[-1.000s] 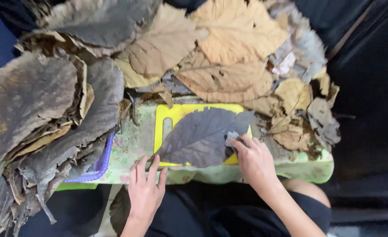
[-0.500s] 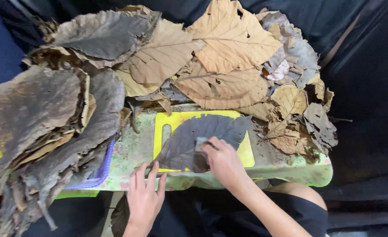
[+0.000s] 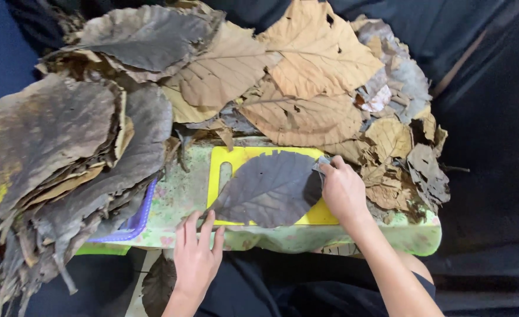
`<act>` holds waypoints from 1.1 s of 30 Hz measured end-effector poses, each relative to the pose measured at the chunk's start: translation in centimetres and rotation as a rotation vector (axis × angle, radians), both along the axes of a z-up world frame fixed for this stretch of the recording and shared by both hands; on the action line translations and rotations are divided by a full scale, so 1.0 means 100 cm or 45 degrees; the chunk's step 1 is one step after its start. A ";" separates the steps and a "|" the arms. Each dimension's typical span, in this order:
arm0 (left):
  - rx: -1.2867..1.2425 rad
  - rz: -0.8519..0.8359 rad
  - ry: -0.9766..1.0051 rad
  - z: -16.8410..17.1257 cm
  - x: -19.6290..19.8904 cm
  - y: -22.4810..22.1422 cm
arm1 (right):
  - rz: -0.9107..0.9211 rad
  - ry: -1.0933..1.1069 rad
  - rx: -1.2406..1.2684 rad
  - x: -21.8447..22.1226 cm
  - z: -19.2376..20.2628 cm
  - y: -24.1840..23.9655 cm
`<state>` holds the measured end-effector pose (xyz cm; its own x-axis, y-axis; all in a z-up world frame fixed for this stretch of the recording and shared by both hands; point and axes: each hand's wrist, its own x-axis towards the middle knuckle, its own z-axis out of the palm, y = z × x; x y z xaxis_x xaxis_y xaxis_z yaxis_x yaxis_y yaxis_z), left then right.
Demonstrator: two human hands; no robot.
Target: Wiping dust or debris off large dried leaves using a small cloth on a cutting board.
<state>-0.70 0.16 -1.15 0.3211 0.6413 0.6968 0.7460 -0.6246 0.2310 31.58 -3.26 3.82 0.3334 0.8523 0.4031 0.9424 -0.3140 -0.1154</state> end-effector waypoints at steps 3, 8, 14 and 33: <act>0.001 -0.015 -0.045 0.005 0.002 0.000 | 0.041 -0.046 -0.013 -0.007 0.018 -0.001; -0.035 -0.042 -0.111 0.006 0.000 0.001 | 0.363 0.071 0.183 -0.078 0.047 -0.005; -0.022 -0.048 -0.105 0.011 0.001 0.002 | 0.548 0.201 0.107 -0.098 0.023 -0.007; -0.093 -0.072 -0.223 0.014 0.004 -0.006 | 0.384 0.293 0.200 -0.087 0.049 -0.002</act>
<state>-0.35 -0.41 0.22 0.2358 0.6766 0.6976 0.6546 -0.6412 0.4006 22.91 -3.49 8.75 0.1747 0.8594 0.4805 0.9335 0.0106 -0.3584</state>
